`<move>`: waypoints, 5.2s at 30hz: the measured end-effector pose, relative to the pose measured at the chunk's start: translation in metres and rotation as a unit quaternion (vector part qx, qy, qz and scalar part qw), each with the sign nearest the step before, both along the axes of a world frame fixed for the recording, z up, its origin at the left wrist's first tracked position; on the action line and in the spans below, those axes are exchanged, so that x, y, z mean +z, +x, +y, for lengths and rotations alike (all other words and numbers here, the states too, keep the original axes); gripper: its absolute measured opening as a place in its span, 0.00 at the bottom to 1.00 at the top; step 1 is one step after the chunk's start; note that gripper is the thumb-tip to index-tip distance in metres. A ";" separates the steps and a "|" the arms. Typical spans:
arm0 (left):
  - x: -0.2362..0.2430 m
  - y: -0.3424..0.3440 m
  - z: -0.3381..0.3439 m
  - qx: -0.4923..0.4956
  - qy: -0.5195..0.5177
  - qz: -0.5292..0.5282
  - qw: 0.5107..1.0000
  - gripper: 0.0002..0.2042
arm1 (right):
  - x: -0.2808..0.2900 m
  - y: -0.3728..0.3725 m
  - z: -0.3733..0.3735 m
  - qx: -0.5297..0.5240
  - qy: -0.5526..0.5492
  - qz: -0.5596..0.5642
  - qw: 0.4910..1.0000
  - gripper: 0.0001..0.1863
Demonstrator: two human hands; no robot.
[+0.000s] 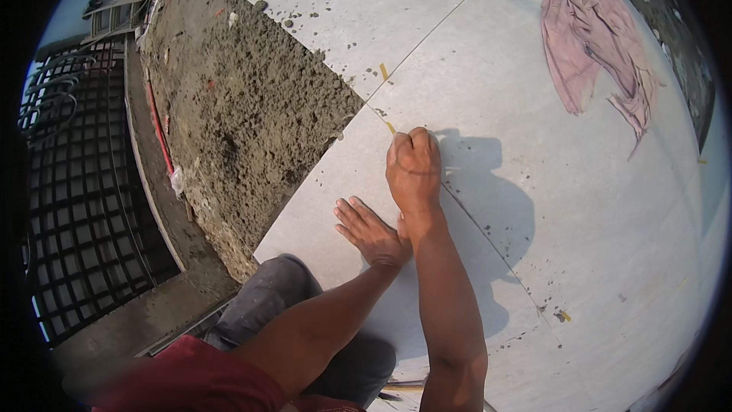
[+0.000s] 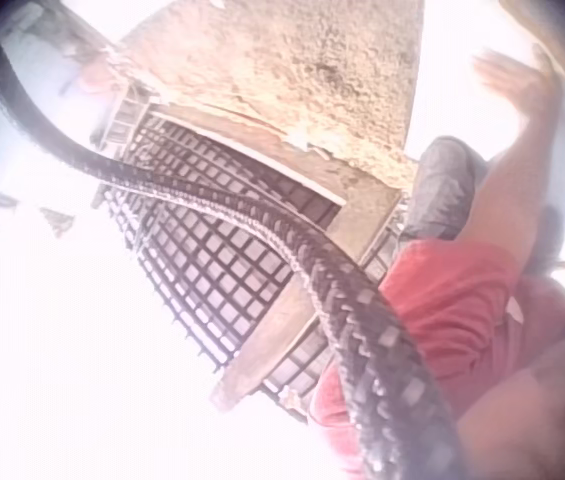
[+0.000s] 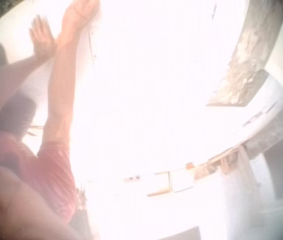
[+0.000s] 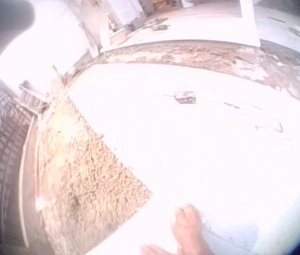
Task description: The person installs a large white floor tile by tapping it into place with a rubber mallet, then spreads wet cement with a trowel to prepare the next section. The person uses tile spacers to maintain gaps between tiles.
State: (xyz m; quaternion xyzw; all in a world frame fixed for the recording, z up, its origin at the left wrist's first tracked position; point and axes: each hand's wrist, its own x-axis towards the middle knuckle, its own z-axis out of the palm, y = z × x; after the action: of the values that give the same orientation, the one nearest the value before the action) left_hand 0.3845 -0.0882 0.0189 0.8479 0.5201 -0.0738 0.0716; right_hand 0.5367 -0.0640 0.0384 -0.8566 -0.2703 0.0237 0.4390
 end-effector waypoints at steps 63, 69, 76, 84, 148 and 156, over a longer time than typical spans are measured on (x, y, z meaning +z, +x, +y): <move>-0.014 -0.016 0.015 -0.201 -0.041 -0.137 0.969 0.59 | -0.020 -0.363 -0.269 -0.300 -0.242 -0.004 0.923 0.35; -0.028 -0.107 0.135 -0.656 0.012 -0.032 0.754 0.54 | 0.062 -0.416 -0.308 -0.402 -0.088 0.111 0.905 0.29; -0.026 -0.206 0.213 -0.665 -0.015 0.054 0.745 0.58 | 0.040 -0.606 -0.343 -0.672 -0.219 0.139 0.693 0.27; -0.004 -0.233 0.194 -0.609 -0.012 0.164 0.776 0.67 | 0.025 -0.623 -0.314 -0.638 -0.166 0.237 0.714 0.19; 0.027 -0.254 0.158 -0.537 -0.040 0.245 0.806 0.69 | 0.091 -0.669 -0.181 -0.394 0.051 0.266 0.878 0.22; 0.019 -0.249 0.158 -0.519 -0.012 0.268 0.811 0.69 | 0.078 -0.648 -0.182 -0.404 0.041 0.176 0.897 0.25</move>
State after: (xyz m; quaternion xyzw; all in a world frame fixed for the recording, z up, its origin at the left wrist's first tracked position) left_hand 0.1359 0.0702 0.0382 0.9376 -0.0001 -0.3303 -0.1089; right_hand -0.1110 -0.2458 0.1163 -0.8553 0.1801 -0.0166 0.4855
